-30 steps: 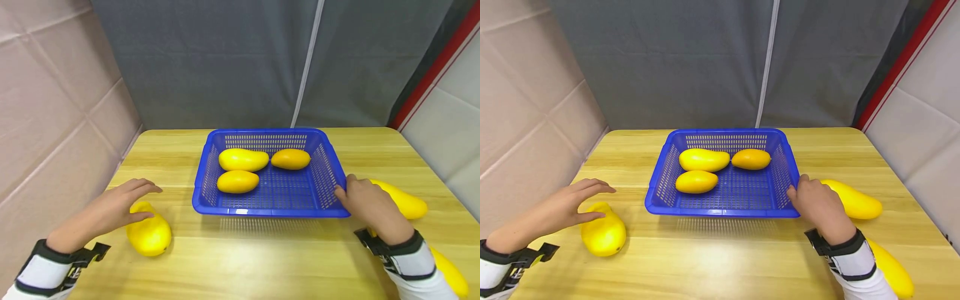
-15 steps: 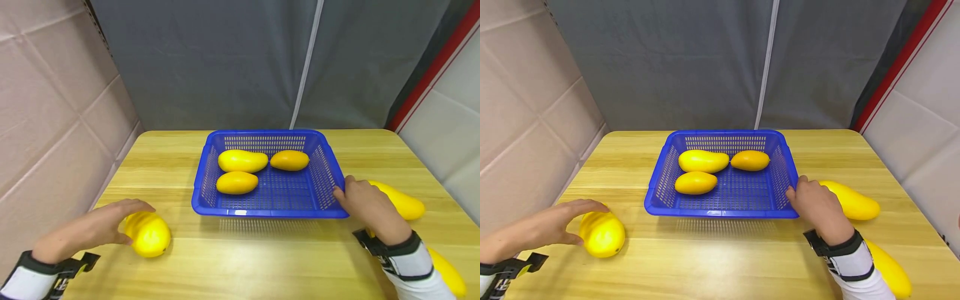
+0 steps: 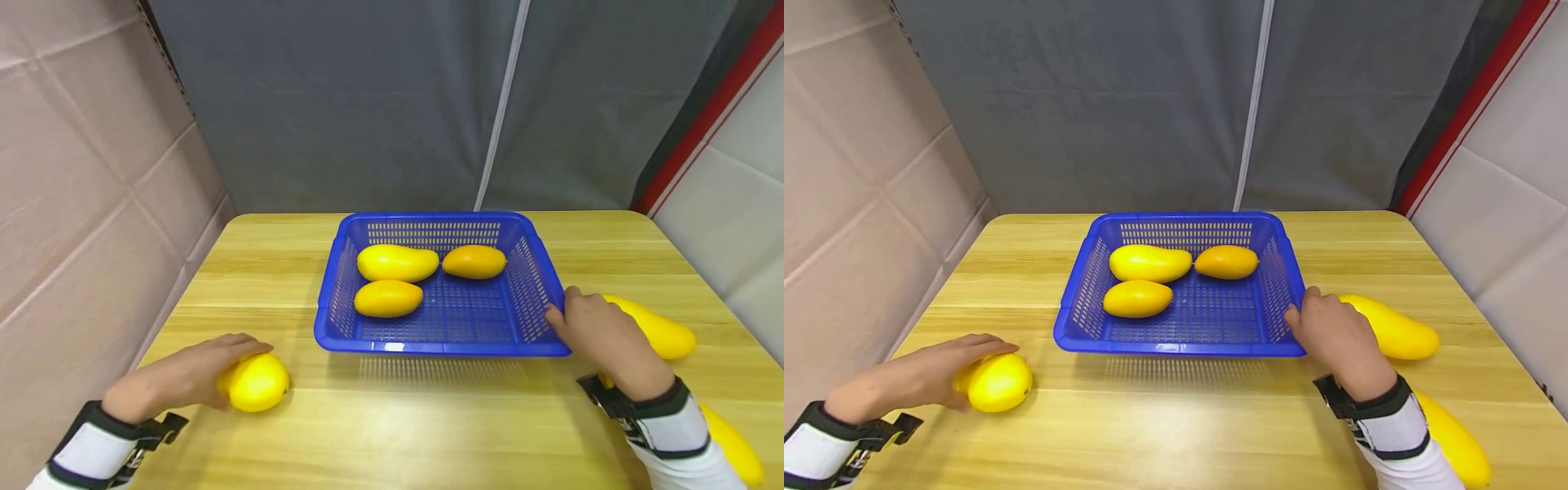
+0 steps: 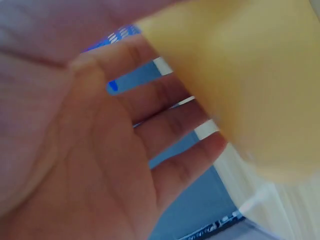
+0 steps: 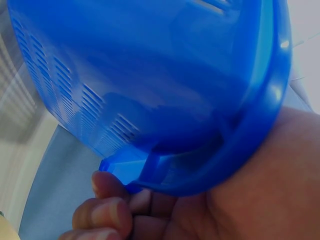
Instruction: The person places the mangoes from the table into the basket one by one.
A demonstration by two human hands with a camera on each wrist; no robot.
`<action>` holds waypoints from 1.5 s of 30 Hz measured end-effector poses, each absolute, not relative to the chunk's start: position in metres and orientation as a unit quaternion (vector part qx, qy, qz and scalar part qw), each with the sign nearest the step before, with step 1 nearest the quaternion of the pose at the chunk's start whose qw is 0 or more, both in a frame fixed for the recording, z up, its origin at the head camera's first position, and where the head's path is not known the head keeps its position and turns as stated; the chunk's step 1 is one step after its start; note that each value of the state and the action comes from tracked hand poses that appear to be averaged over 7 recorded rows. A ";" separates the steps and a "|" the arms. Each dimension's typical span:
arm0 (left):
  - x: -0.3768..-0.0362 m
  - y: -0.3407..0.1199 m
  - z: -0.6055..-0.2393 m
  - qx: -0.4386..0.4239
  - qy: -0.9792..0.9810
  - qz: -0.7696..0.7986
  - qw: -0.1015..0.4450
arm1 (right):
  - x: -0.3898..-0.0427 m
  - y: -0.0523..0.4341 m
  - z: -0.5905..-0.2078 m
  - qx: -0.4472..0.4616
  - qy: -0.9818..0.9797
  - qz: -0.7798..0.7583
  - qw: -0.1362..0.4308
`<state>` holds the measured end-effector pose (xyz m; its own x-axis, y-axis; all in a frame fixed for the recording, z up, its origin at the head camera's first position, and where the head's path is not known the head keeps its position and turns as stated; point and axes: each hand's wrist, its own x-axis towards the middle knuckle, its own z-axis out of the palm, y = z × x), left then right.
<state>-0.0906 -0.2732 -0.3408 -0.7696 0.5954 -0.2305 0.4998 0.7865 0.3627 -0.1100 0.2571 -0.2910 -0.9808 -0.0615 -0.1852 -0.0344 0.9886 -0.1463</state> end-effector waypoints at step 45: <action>-0.124 -0.239 -0.263 0.294 0.953 0.062 -0.031 | -0.110 0.258 -0.290 -0.025 0.993 -0.070 0.096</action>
